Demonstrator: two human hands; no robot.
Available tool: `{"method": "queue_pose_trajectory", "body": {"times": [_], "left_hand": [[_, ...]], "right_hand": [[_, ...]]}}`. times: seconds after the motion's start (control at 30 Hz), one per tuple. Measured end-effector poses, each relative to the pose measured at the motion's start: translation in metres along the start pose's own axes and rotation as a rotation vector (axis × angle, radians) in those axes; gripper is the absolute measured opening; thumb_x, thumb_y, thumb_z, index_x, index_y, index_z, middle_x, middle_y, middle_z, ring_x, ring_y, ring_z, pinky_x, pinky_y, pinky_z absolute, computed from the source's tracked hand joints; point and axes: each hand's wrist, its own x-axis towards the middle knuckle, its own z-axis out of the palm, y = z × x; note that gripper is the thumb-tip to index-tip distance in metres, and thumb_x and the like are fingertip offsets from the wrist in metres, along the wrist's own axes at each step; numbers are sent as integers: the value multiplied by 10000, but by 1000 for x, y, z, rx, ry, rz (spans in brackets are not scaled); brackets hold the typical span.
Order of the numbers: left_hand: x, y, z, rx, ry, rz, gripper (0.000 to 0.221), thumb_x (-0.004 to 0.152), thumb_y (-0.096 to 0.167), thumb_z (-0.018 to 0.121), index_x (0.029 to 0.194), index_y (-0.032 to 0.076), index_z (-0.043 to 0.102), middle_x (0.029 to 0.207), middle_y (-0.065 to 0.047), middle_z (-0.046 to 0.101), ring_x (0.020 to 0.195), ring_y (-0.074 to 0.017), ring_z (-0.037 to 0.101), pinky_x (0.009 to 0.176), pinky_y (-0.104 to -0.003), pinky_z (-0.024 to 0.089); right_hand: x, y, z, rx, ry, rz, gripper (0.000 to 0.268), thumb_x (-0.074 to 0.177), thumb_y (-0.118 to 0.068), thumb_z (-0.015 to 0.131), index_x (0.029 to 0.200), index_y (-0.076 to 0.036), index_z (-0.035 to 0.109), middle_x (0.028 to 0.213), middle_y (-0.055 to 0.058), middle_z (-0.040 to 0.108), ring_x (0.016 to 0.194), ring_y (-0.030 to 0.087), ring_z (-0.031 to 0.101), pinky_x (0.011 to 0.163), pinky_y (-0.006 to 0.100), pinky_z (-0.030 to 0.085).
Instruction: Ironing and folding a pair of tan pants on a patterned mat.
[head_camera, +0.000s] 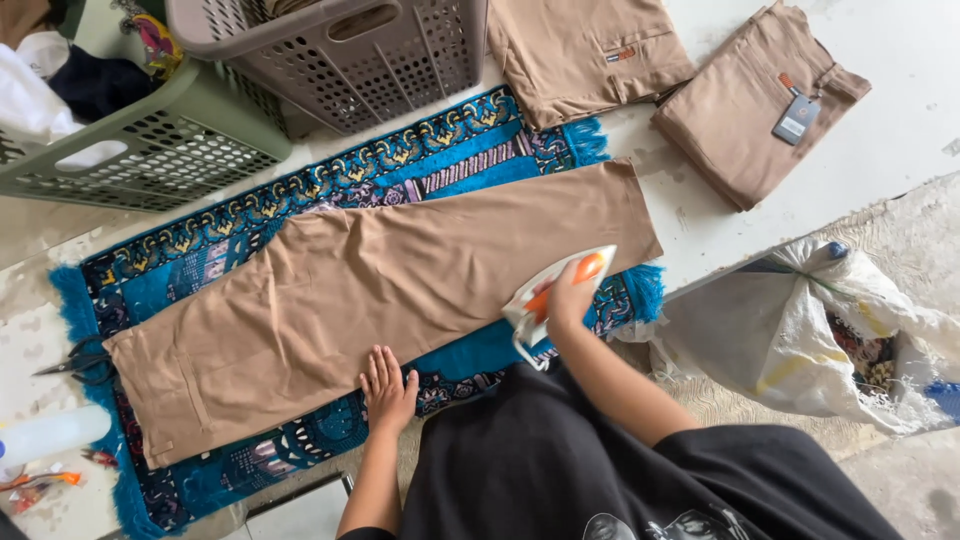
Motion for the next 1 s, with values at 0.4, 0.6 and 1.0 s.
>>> {"method": "queue_pose_trajectory", "body": {"times": [0.4,0.6,1.0], "left_hand": [[5,-5,12,25,81,-5,795,1014,527,219,1620,91,-53,1712,-91,-93,1576,-243,-79,1247,-498,-60],[6,-9,17,11,102,20,784,1017,517,220,1622,86,-32,1713,-102,-81,1577,-255,-71,1244,-511,-57],[2,-1,10,-1,75,-16,775,1018,510,237,1625,109,-33,1715,-80,-63,1576,-249,-68,1250,-495,-63]], "right_hand": [[-29,-123,-18,239,97,119,231,1038,-347,459,1022,-117,458,573,73,547,436,175,590,379,308,489],[-83,-96,-18,-68,-32,78,295,1042,-361,464,1016,-71,513,593,101,642,463,210,637,499,321,552],[40,-144,-112,-684,-567,-129,326,1026,-324,554,1163,-29,562,613,127,560,436,242,526,429,366,455]]}}
